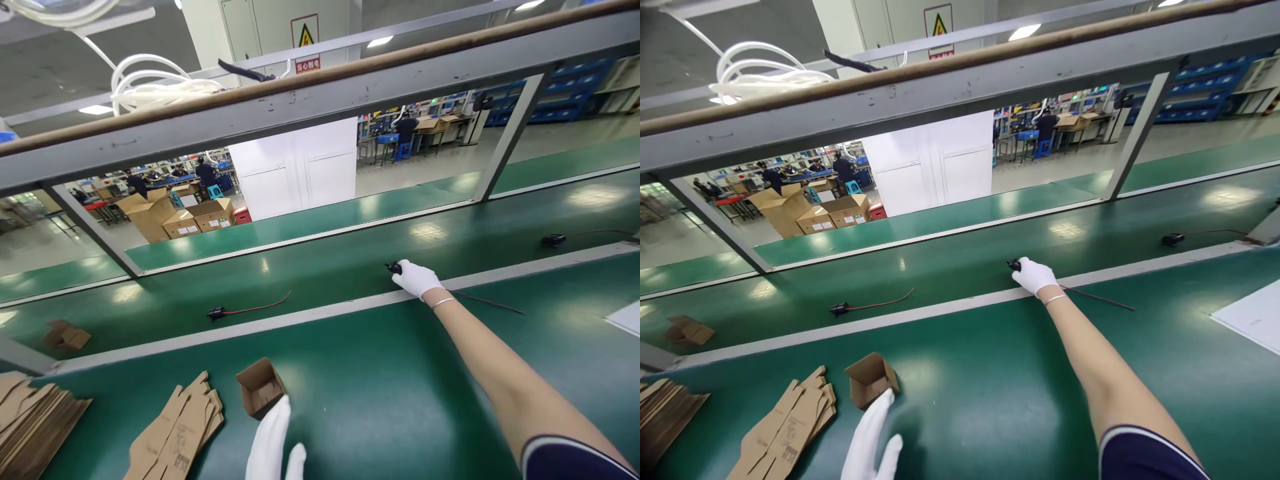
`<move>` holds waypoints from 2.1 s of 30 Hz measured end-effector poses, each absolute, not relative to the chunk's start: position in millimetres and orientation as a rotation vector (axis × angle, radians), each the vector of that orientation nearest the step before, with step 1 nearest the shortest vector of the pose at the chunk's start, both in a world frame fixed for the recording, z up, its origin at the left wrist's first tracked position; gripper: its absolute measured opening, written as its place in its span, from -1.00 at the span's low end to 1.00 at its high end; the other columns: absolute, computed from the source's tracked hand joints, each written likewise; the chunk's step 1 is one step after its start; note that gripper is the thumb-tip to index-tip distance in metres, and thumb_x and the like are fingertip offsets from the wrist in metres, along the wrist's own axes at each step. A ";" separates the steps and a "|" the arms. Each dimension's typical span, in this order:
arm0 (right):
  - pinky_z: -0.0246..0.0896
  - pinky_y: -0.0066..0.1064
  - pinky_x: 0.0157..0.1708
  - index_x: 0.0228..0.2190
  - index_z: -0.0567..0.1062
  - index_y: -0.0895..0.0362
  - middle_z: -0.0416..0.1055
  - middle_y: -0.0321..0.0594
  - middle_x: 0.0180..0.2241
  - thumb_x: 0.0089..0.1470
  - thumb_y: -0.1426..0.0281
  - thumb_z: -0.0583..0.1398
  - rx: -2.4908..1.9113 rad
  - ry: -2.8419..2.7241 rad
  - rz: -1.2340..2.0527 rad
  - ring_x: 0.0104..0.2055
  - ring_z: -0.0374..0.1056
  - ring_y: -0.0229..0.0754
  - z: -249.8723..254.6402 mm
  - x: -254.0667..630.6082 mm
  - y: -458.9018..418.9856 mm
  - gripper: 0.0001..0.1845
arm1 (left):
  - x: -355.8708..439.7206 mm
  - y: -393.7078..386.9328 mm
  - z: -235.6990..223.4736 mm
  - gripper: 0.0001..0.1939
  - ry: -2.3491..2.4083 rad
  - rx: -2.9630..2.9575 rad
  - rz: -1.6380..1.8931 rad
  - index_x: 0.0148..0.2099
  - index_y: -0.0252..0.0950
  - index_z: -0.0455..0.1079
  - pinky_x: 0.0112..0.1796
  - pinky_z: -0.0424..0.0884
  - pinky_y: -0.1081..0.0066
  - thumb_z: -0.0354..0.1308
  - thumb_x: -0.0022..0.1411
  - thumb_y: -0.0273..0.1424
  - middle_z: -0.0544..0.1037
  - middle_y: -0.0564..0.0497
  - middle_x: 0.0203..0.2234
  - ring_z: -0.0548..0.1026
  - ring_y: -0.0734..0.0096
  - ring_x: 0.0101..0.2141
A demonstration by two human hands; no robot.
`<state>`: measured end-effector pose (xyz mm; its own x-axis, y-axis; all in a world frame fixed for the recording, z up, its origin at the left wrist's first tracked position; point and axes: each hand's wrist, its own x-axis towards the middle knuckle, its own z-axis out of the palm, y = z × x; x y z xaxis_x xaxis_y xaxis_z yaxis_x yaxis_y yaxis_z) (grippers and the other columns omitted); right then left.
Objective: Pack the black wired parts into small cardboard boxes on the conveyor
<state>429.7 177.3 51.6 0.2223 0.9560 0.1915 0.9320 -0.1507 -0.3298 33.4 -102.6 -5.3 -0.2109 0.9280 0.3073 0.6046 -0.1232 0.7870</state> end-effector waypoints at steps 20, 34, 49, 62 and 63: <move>0.05 -0.44 -0.51 -0.35 0.52 0.01 0.44 -0.23 -0.43 0.22 0.24 -0.02 -1.032 -2.522 -0.107 -0.45 0.31 -0.25 125.7 246.3 -26.5 -0.67 | 44.2 -41.7 63.7 -0.49 0.932 1.216 1.152 0.01 -0.32 0.23 -0.33 0.35 0.41 0.20 0.09 -0.17 0.39 0.06 -0.44 0.37 0.52 -0.46; 0.10 -0.49 -0.46 -0.20 0.52 0.02 0.46 -0.21 -0.29 0.20 0.34 0.01 -1.162 -2.495 0.036 -0.37 0.35 -0.27 95.7 199.2 -26.4 -0.71 | 37.0 -67.3 85.2 -0.56 1.063 1.066 1.353 -0.10 -0.23 0.31 -0.19 0.30 0.39 0.30 -0.08 -0.45 0.39 0.10 -0.37 0.37 0.48 -0.33; 0.20 -0.50 -0.46 -0.53 0.51 0.09 0.45 -0.31 -0.49 -0.05 0.32 0.19 -1.166 -2.141 0.725 -0.47 0.35 -0.28 119.2 181.8 -43.1 -0.86 | 35.0 -72.2 74.8 -0.23 0.903 1.069 1.202 0.02 -0.24 0.24 -0.14 0.36 0.33 0.45 -0.27 -0.26 0.42 -0.02 -0.18 0.44 0.34 -0.21; 0.33 -0.45 -0.31 -0.24 0.55 0.06 0.52 -0.25 -0.34 0.07 0.41 0.09 -0.999 -2.090 0.559 -0.36 0.41 -0.25 104.3 148.1 -47.4 -0.74 | 43.1 -66.5 52.5 -0.44 1.771 1.392 1.713 0.16 -0.30 0.04 0.03 0.32 0.22 0.11 0.13 -0.40 0.32 -0.22 0.02 0.38 0.20 0.01; 0.34 -0.45 -0.29 -0.24 0.54 0.05 0.52 -0.25 -0.32 0.07 0.42 0.09 -0.973 -2.085 0.595 -0.34 0.42 -0.26 104.4 147.0 -44.5 -0.73 | 41.2 -65.7 52.1 -0.43 1.784 1.389 1.731 0.16 -0.30 0.03 0.02 0.32 0.22 0.12 0.13 -0.39 0.31 -0.23 0.03 0.39 0.19 0.00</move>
<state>147.0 -44.5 104.4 -0.4323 0.7919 0.4312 0.4452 0.6033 -0.6617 41.2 -65.7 52.1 -0.4917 0.7742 0.3986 0.4218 -0.1887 0.8869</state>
